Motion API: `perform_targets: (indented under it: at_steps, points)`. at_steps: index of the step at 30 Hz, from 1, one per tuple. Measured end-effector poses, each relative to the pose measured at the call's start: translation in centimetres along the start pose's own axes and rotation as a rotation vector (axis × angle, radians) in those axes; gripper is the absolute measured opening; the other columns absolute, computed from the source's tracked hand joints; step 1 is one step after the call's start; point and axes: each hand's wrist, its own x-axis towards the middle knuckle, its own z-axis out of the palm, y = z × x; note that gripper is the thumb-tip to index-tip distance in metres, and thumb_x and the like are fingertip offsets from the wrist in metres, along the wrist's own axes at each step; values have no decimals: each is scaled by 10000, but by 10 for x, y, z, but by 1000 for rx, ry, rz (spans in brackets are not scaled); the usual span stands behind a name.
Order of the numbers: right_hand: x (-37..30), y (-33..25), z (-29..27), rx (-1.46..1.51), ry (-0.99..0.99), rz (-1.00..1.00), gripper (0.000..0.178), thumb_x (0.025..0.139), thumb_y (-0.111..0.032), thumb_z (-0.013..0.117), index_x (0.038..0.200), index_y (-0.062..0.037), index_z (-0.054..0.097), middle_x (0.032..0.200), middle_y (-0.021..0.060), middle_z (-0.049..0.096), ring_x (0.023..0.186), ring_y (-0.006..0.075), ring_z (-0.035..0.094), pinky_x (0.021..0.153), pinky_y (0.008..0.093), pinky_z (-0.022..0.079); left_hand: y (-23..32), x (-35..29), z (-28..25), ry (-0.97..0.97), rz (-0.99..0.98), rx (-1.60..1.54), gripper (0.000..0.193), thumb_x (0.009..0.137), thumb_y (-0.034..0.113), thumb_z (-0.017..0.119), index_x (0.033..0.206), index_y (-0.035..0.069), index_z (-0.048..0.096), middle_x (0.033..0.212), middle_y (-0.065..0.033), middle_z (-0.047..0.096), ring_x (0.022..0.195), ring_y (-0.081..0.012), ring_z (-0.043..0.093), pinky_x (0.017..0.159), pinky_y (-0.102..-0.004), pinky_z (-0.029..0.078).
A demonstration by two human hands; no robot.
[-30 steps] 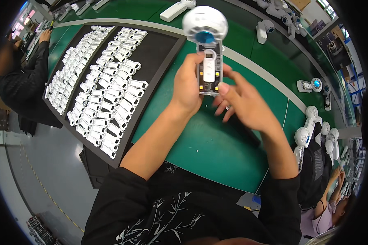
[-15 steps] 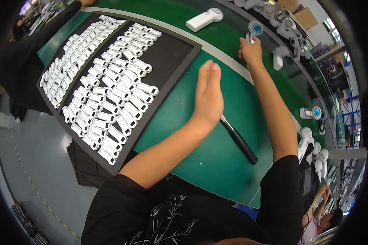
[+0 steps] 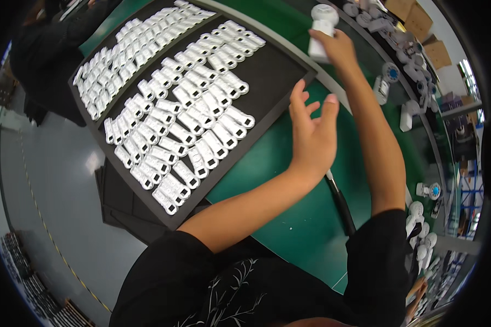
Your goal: Manually assemble plastic electronic components using a hammer for fitting on an assembly line.
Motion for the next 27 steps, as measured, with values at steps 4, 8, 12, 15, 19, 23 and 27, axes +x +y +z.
perform_targets:
  at_steps: [4, 8, 12, 15, 19, 23, 27]
  points:
    - [-116, -69, -62, 343, -127, -34, 384, 904, -347, 604, 1023, 10, 676, 847, 62, 660, 761, 123, 608, 663, 271, 478, 12, 5, -8, 33, 28, -111, 789, 901, 291, 611, 1450, -2, 126, 1323, -206, 369, 1189, -282, 422, 940, -379, 421]
    - [-118, -51, -71, 216, -64, 25, 362, 927, -338, 583, 922, 8, 689, 827, 50, 645, 728, 118, 606, 665, 263, 476, 16, -10, -7, -267, 88, -251, 957, 804, 172, 675, 1485, 56, 12, 1309, -220, 390, 1061, -222, 547, 816, -326, 495]
    - [-145, -43, -22, 109, -259, -529, 245, 852, -254, 672, 880, -13, 694, 958, 102, 659, 871, 200, 621, 799, 341, 480, 34, -31, -1, -727, 260, -300, 997, 727, 128, 643, 1485, 29, 2, 1308, -202, 413, 1056, -244, 555, 864, -338, 477]
    - [-187, -74, 20, -17, -301, -723, 195, 825, -186, 690, 927, -19, 692, 1014, 119, 649, 995, 263, 599, 888, 344, 459, 31, -31, -8, -939, 399, -254, 986, 705, 114, 595, 1482, 11, -3, 1303, -191, 428, 1057, -250, 551, 859, -340, 476]
    - [-206, -78, 41, -157, -188, -668, 162, 821, -145, 669, 907, -10, 687, 1010, 135, 653, 1013, 311, 581, 882, 374, 459, 27, -30, -3, -1037, 553, -240, 958, 726, 97, 547, 1486, 39, -33, 1340, -194, 372, 1005, -228, 556, 724, -320, 533]
    - [-209, -82, 37, -119, -178, -658, 141, 827, -125, 654, 899, -7, 684, 981, 136, 659, 932, 310, 611, 822, 381, 480, 30, -42, -7, -1035, 253, -343, 886, 763, 127, 543, 1477, 28, 28, 1377, -178, 354, 1062, -227, 528, 721, -323, 534]
    - [-192, -75, 17, 65, -138, -422, 120, 858, -111, 636, 924, -21, 679, 906, 92, 677, 788, 236, 653, 718, 340, 512, 42, -41, -11, -973, 103, -364, 791, 809, 136, 551, 1455, 28, 108, 1356, -149, 386, 1106, -211, 500, 743, -324, 525]
